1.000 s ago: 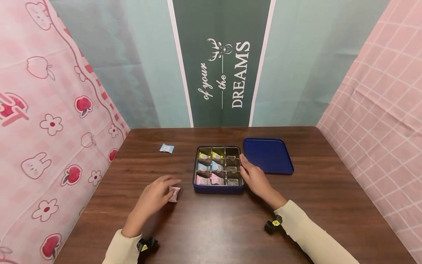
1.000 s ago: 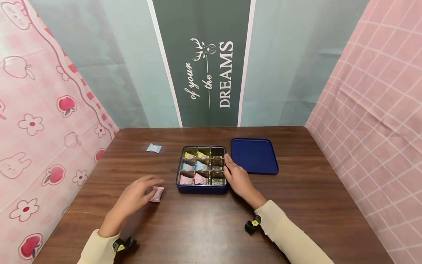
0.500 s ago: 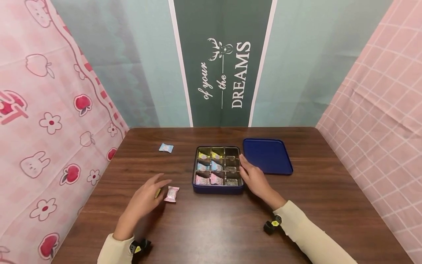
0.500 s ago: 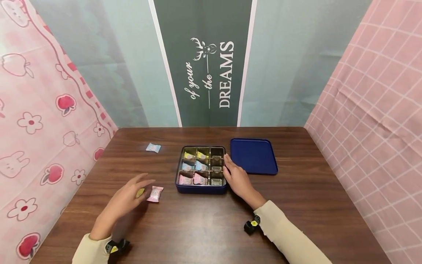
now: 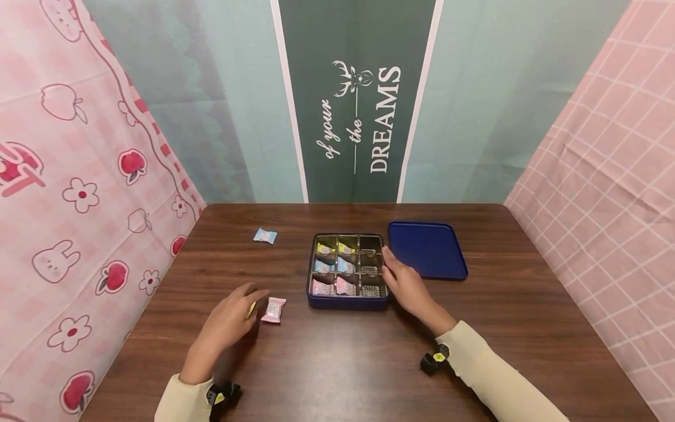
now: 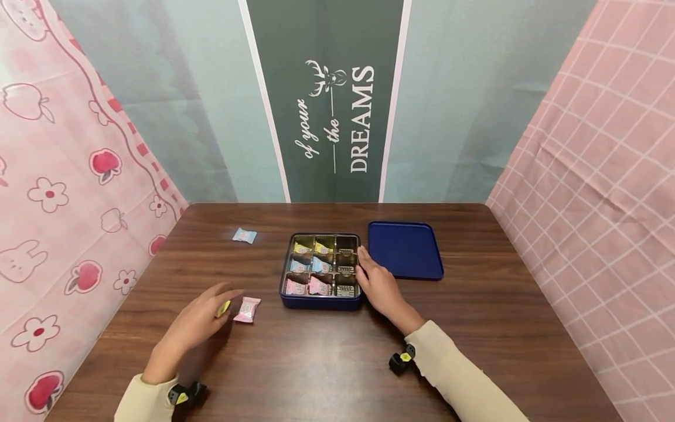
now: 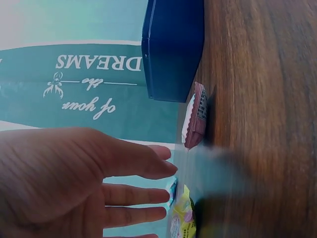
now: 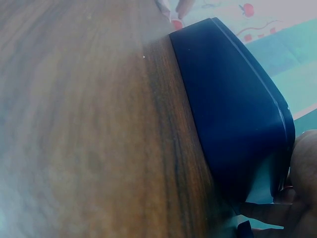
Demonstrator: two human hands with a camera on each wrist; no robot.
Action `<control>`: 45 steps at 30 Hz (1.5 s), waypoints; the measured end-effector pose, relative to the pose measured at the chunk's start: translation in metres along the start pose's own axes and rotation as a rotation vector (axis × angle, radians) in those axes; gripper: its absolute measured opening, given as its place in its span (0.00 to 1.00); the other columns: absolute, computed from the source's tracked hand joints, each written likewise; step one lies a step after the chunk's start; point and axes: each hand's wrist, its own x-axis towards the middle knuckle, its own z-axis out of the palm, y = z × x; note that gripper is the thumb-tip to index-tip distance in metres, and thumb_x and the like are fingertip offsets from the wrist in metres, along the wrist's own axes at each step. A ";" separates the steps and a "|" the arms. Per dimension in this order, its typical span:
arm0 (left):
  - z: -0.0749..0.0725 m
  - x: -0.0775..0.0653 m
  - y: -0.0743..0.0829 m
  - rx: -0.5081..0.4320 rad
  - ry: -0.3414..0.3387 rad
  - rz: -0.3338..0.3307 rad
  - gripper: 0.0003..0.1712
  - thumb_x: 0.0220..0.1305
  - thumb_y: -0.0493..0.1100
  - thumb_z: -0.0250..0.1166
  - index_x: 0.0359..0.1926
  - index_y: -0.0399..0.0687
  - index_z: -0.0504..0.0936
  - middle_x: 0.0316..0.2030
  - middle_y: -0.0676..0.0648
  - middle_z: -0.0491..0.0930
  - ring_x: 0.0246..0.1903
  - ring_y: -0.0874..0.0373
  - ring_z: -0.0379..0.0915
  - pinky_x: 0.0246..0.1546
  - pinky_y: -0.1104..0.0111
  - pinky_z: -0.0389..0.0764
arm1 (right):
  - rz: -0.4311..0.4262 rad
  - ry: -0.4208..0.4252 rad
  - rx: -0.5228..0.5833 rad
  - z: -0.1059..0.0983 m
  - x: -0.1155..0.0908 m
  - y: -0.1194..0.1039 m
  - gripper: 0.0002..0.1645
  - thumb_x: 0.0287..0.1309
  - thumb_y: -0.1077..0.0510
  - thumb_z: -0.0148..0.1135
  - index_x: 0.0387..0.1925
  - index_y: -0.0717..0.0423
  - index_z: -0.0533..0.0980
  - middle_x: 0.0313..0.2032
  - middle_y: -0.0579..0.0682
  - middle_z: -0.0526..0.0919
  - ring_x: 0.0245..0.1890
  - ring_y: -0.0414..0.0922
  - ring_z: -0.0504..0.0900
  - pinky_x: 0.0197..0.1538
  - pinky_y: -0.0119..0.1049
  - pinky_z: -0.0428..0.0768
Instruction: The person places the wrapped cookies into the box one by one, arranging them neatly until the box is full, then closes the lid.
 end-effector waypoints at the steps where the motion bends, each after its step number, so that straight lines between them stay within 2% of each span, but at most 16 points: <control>1: 0.000 0.000 0.000 0.003 -0.011 -0.009 0.27 0.55 0.28 0.72 0.58 0.41 0.83 0.58 0.30 0.76 0.57 0.35 0.76 0.55 0.43 0.77 | 0.000 -0.001 0.000 0.000 0.000 0.000 0.31 0.75 0.57 0.54 0.74 0.63 0.63 0.73 0.58 0.64 0.68 0.56 0.70 0.64 0.56 0.72; 9: 0.001 -0.004 -0.002 0.007 -0.074 -0.031 0.25 0.56 0.29 0.72 0.56 0.42 0.84 0.50 0.37 0.80 0.50 0.41 0.79 0.50 0.47 0.80 | -0.004 0.018 -0.007 0.001 0.000 0.001 0.31 0.74 0.58 0.55 0.73 0.64 0.64 0.72 0.58 0.66 0.67 0.56 0.72 0.63 0.56 0.73; 16: 0.002 -0.003 -0.004 -0.011 -0.051 -0.023 0.25 0.53 0.28 0.74 0.54 0.42 0.86 0.47 0.40 0.80 0.49 0.43 0.79 0.47 0.48 0.81 | -0.008 0.018 -0.007 0.001 0.002 0.001 0.31 0.75 0.58 0.54 0.74 0.64 0.63 0.72 0.59 0.65 0.66 0.58 0.72 0.62 0.57 0.74; 27: 0.006 0.004 -0.006 -0.027 -0.055 -0.057 0.21 0.56 0.35 0.76 0.53 0.41 0.87 0.41 0.42 0.78 0.40 0.48 0.77 0.42 0.52 0.81 | -0.001 0.008 -0.002 0.001 0.003 0.003 0.32 0.75 0.57 0.54 0.74 0.64 0.62 0.73 0.59 0.64 0.67 0.57 0.71 0.63 0.57 0.73; 30: 0.006 0.004 -0.007 -0.021 -0.050 -0.072 0.24 0.57 0.40 0.77 0.55 0.41 0.85 0.44 0.40 0.78 0.43 0.45 0.78 0.43 0.49 0.81 | 0.002 0.003 0.003 0.001 0.003 0.003 0.32 0.76 0.56 0.53 0.74 0.63 0.62 0.73 0.58 0.64 0.67 0.57 0.71 0.64 0.56 0.72; 35: 0.003 -0.002 -0.009 -0.022 -0.024 -0.118 0.34 0.54 0.46 0.79 0.61 0.42 0.81 0.50 0.34 0.77 0.49 0.38 0.78 0.45 0.43 0.81 | 0.002 -0.001 0.009 0.002 0.003 0.002 0.32 0.75 0.57 0.54 0.74 0.62 0.62 0.73 0.57 0.64 0.68 0.56 0.71 0.64 0.56 0.72; 38: 0.001 -0.006 -0.013 -0.021 -0.024 -0.117 0.36 0.53 0.45 0.80 0.63 0.41 0.79 0.52 0.33 0.77 0.50 0.37 0.78 0.46 0.43 0.80 | -0.001 0.002 0.005 0.001 0.003 0.002 0.31 0.75 0.57 0.54 0.74 0.62 0.63 0.73 0.58 0.64 0.67 0.57 0.71 0.64 0.56 0.72; 45: -0.001 -0.008 -0.021 -0.036 -0.050 -0.094 0.35 0.50 0.32 0.79 0.61 0.37 0.80 0.50 0.34 0.80 0.50 0.37 0.79 0.51 0.44 0.79 | 0.001 0.000 0.004 0.002 0.002 0.001 0.31 0.75 0.57 0.54 0.74 0.63 0.63 0.73 0.58 0.65 0.67 0.57 0.71 0.64 0.56 0.72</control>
